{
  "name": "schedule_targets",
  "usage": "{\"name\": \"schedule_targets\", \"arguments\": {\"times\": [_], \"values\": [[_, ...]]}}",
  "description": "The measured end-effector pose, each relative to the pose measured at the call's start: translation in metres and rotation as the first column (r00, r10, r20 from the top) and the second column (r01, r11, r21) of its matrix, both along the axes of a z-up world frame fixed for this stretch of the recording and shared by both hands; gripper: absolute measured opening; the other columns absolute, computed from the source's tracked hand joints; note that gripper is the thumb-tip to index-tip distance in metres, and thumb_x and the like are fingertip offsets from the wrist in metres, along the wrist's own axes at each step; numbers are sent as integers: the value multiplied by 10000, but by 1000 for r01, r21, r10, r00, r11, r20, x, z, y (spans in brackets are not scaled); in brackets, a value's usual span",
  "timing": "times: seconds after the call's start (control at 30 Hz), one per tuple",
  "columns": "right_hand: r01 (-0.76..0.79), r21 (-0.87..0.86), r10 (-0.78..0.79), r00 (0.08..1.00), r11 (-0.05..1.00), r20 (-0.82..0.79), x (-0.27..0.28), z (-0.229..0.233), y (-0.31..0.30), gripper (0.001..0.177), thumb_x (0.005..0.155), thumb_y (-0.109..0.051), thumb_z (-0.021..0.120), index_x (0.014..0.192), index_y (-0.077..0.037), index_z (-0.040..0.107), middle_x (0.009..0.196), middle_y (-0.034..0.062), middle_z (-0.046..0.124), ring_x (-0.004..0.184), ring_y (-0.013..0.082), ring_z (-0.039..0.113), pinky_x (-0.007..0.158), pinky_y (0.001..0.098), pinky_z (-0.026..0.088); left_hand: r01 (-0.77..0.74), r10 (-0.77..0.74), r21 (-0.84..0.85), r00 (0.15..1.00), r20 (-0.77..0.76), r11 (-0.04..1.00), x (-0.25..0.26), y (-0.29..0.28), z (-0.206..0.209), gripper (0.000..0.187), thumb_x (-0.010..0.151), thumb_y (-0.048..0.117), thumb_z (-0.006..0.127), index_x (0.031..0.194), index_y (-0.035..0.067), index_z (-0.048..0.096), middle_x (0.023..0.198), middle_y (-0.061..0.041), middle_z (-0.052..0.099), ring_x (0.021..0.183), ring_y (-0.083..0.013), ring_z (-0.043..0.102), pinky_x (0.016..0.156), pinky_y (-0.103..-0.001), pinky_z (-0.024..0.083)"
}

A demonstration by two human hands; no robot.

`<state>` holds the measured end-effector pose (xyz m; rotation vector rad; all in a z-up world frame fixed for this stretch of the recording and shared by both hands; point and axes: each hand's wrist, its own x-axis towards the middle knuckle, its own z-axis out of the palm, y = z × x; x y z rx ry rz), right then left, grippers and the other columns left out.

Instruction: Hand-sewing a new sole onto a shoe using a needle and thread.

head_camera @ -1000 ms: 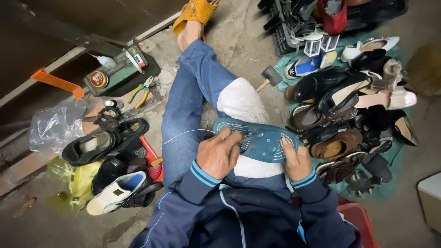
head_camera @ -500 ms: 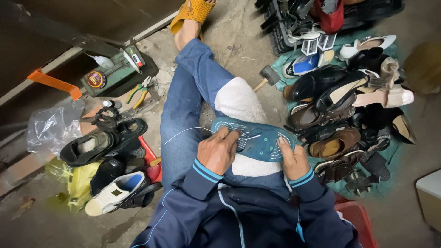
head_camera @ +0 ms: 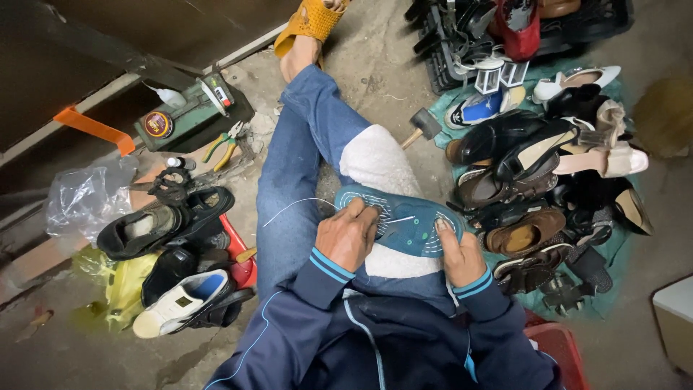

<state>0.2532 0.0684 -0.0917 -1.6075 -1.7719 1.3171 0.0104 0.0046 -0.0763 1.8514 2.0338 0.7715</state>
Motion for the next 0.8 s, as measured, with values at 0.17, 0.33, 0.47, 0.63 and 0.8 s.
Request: {"name": "schedule_targets", "arguments": {"times": [0.17, 0.33, 0.47, 0.63, 0.8], "values": [[0, 76, -7, 995, 997, 101, -15, 30, -11, 634, 1022, -278, 614, 467, 21, 540, 394, 106, 436, 452, 221, 442, 486, 358, 407, -67, 121, -160, 927, 356, 985, -10, -15, 13, 78, 788, 149, 692, 864, 140, 678, 918, -84, 610, 725, -388, 670, 605, -461, 552], [-98, 292, 3, 951, 951, 311, -58, 60, -31, 567, 952, -276, 708, 447, -61, 564, 364, 118, 495, 369, 323, 559, 428, 338, 435, 8, 142, -195, 654, 743, 981, -59, -57, 27, 26, 794, 61, 701, 817, 72, 696, 1029, -134, 682, 948, -367, 722, 828, -435, 564], [-356, 404, 226, 915, 842, 334, -91, 99, -41, 397, 949, -453, 622, 709, -136, 605, 502, 62, 594, 442, 285, 604, 429, 392, 457, -8, 105, -108, 288, 952, 994, -88, -85, 75, 294, 896, 137, 572, 647, -13, 616, 826, -227, 626, 833, -242, 577, 585, -326, 495], [-566, 393, 469, 823, 725, 320, -88, 118, -42, 645, 862, -730, 624, 841, -88, 573, 708, 61, 637, 658, 302, 649, 518, 450, 479, -160, -42, 32, -57, 998, 987, -92, -114, 70, 387, 1067, 161, 477, 703, 37, 433, 1033, -282, 624, 479, -206, 452, 519, -329, 391], [-825, 516, -29, 524, 229, 851, 101, -35, 29, 232, 905, 39, 550, 779, -151, 590, 691, 59, 465, 493, 218, 428, 490, 402, 366, -248, 141, -151, -58, 988, 957, -77, -107, 68, 424, 1040, 179, 503, 641, 92, 390, 531, -45, 359, 402, -159, 353, 379, -267, 302]]}}
